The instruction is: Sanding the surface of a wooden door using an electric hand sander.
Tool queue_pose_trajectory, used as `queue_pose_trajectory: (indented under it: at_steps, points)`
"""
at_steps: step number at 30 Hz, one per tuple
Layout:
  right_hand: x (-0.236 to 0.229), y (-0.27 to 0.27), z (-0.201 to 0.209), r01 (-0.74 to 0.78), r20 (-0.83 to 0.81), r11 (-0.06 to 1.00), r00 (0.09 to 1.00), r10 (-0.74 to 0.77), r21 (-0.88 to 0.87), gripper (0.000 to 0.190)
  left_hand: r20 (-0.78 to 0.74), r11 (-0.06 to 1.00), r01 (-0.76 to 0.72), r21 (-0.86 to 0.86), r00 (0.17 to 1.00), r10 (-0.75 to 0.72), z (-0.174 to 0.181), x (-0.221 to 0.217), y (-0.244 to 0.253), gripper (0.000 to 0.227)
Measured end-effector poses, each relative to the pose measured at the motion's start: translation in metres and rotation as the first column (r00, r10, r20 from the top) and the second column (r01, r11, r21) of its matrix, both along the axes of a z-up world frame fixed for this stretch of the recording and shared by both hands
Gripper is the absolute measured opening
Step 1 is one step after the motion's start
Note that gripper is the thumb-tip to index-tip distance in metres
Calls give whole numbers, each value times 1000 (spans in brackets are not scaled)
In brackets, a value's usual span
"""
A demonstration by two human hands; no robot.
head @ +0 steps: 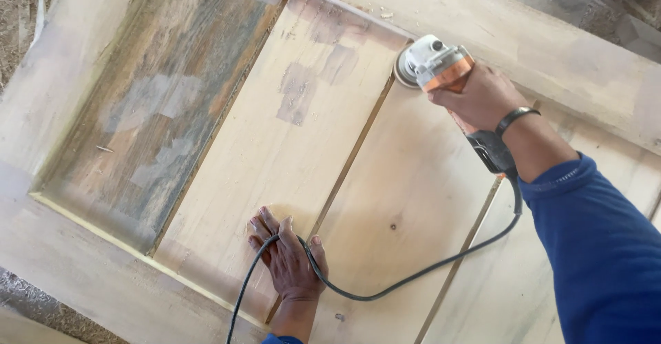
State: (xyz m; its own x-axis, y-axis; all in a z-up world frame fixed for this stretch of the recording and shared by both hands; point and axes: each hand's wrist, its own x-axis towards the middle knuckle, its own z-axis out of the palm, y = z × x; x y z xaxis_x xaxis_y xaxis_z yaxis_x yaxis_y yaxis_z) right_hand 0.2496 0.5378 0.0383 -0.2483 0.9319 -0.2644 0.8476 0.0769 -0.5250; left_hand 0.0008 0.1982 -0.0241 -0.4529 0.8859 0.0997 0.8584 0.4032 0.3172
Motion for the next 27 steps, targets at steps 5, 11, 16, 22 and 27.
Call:
queue_pose_trajectory:
  at_steps: [5,11,16,22,27]
  points:
    - [-13,3,2,-7,50,999,999,10,-45,63,12,1000,-5,-19,1000,5,1,1,-1,65]
    - [-28,-35,29,-67,54,985,996,76,-157,59,15,1000,-7,-8,1000,7,-2,-1,-1,62]
    - [-30,-78,30,-154,52,975,985,164,-159,64,34,1000,-4,6,999,4,-5,-1,-4,63]
    - [-37,-124,54,-279,105,909,940,324,-308,59,57,999,-12,36,998,10,-7,-3,-4,64]
    - [-30,-130,63,-341,149,874,900,410,-346,53,57,998,1,65,998,-5,-4,-2,-4,64]
